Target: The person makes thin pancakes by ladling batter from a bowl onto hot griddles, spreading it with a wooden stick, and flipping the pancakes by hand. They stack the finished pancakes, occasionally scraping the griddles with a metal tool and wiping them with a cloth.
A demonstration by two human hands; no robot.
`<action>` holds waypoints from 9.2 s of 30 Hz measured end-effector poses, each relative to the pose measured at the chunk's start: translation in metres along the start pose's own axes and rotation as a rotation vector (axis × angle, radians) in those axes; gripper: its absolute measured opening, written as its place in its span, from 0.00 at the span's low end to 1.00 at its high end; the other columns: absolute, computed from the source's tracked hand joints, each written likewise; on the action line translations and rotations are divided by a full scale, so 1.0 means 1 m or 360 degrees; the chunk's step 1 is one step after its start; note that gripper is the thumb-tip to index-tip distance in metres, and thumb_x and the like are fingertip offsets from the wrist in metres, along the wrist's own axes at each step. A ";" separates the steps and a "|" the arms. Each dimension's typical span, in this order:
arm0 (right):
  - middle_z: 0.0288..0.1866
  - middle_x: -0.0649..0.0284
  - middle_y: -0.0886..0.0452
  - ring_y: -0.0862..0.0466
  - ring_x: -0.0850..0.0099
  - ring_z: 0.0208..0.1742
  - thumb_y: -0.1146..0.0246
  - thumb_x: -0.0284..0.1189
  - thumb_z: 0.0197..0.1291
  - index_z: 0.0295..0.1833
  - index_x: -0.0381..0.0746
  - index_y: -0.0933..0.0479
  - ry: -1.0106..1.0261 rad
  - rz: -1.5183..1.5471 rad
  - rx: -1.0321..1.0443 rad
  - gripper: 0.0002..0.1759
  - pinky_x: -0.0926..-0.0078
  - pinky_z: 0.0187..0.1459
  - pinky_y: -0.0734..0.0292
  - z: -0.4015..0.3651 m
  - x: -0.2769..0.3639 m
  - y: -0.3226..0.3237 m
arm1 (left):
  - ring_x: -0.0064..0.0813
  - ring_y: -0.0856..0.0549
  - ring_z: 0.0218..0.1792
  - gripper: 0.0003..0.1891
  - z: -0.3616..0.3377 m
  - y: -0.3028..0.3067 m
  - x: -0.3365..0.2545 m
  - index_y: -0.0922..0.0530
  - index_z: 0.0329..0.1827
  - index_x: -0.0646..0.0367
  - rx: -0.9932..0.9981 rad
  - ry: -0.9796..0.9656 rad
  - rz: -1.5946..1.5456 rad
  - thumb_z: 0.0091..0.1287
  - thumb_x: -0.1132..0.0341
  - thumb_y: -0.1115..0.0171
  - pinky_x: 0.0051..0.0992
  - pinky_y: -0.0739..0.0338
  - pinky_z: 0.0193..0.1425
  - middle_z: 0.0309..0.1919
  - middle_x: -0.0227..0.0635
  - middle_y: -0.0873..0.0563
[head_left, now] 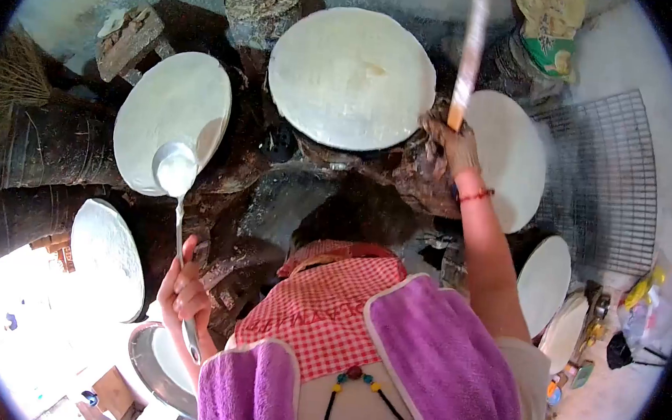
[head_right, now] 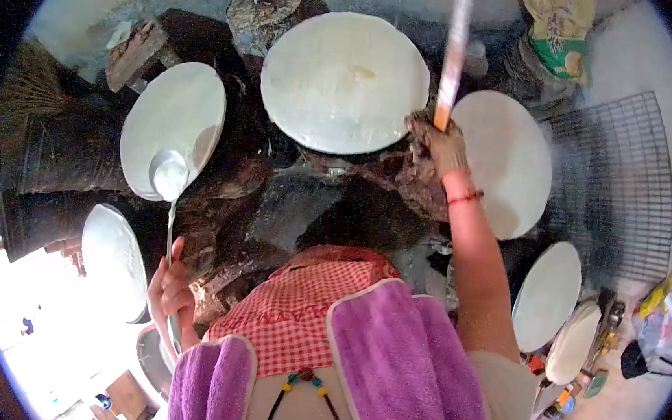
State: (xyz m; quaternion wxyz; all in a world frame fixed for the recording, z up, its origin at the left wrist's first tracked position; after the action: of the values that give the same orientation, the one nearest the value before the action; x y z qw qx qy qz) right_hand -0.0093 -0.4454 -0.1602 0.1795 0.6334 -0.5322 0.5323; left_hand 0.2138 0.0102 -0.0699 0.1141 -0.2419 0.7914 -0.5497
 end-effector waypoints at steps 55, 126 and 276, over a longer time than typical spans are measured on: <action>0.42 0.59 0.16 0.15 0.71 0.38 0.27 0.31 0.51 0.51 0.29 0.23 0.0640 -0.1355 -0.0572 0.24 0.69 0.36 0.21 -0.174 0.245 0.008 | 0.13 0.37 0.12 0.23 -0.070 0.043 0.002 0.45 0.71 0.68 -0.0098 0.0352 0.0212 0.77 0.66 0.60 0.15 0.39 0.10 0.22 0.28 0.35; 0.25 0.70 0.26 0.35 0.85 0.14 0.37 0.30 0.60 0.68 0.42 0.35 -0.1608 -0.2276 0.1965 0.30 0.85 0.13 0.45 -0.550 -0.434 -0.329 | 0.54 0.17 0.40 0.15 -0.456 0.482 -0.138 0.26 0.51 0.65 -0.2224 -0.1026 0.1958 0.71 0.62 0.50 0.45 0.25 0.45 0.34 0.53 0.16; 0.55 0.52 0.21 0.21 0.53 0.54 0.39 0.41 0.60 0.65 0.51 0.28 0.0385 -0.2246 0.2274 0.26 0.62 0.55 0.26 -0.221 -0.311 -0.530 | 0.13 0.40 0.14 0.17 -0.152 0.134 -0.256 0.34 0.62 0.67 -0.0093 -0.1275 -0.0057 0.77 0.66 0.59 0.17 0.41 0.14 0.19 0.22 0.41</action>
State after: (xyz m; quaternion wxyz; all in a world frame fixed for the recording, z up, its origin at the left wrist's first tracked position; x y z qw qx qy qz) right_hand 0.3838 0.0756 -0.1680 0.0848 0.7044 0.4290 0.5591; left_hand 0.3308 0.3020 -0.1596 0.3969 -0.4540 0.6952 -0.3911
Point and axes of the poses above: each hand's wrist, its own z-axis towards the middle knuckle, its own y-axis out of the back of the hand, x = y × z, the point moved 8 cm from there along z, towards the middle knuckle
